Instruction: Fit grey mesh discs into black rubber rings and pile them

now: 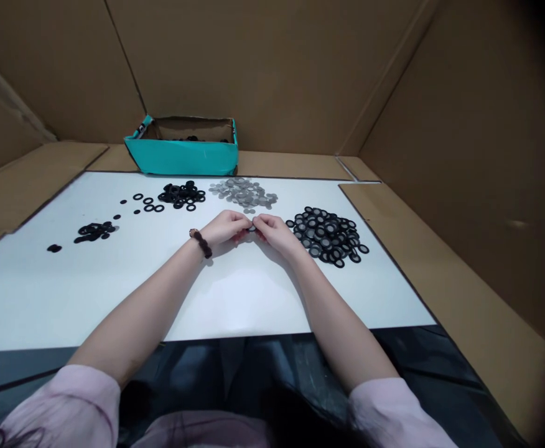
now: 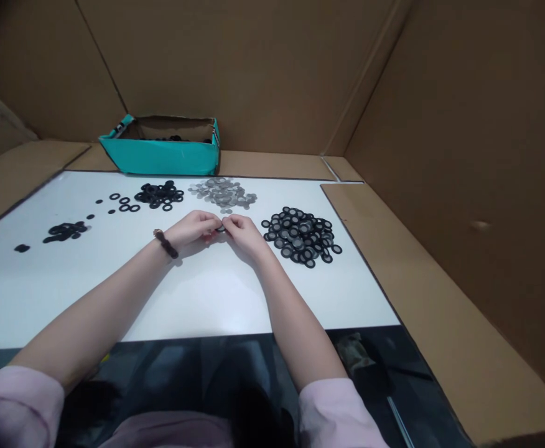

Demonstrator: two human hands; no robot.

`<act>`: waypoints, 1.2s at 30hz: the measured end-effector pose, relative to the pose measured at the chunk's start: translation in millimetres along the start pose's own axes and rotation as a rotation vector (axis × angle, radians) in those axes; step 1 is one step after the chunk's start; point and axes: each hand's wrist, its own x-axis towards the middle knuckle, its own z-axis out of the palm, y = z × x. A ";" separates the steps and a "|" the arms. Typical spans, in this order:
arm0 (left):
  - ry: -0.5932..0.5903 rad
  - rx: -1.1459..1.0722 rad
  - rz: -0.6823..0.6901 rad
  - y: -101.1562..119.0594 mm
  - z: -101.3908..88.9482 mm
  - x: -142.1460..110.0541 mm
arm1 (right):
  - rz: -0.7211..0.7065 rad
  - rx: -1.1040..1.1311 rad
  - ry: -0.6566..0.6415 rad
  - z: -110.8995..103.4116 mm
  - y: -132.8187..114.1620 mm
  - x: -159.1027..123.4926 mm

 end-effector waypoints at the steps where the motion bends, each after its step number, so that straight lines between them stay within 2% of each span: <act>1: -0.006 0.026 -0.008 0.5 -0.1 -0.2 | 0.017 0.010 -0.024 -1.0 0.2 0.2; 3: -0.005 0.070 -0.006 1.6 -0.4 -0.4 | 0.032 0.038 -0.038 -2.2 0.7 0.1; 10: 0.120 0.206 0.025 0.5 -0.5 3.1 | 0.007 0.065 0.066 2.7 1.3 -3.1; 14: 0.199 0.076 0.047 -8.9 6.4 6.8 | 0.031 0.073 0.135 6.0 6.5 -1.2; 17: 0.147 -0.028 0.000 -10.7 10.4 5.8 | 0.062 0.069 0.177 4.4 9.9 1.2; 21: 0.026 -0.043 -0.084 -2.1 8.3 -0.4 | 0.090 0.053 0.111 0.6 9.0 1.4; 26: 0.031 0.016 -0.075 3.2 3.5 -2.7 | 0.153 0.072 0.009 -0.7 2.0 -2.0; 29: 0.039 0.073 -0.053 2.5 0.7 -0.5 | 0.124 0.053 -0.046 -1.1 -0.7 -3.4; 33: 0.127 0.238 -0.001 0.8 -1.9 3.4 | 0.061 -0.015 -0.016 -0.2 0.9 -3.6; 36: 0.185 0.212 0.043 -4.8 0.9 6.7 | 0.020 -0.045 0.069 2.8 3.7 -2.9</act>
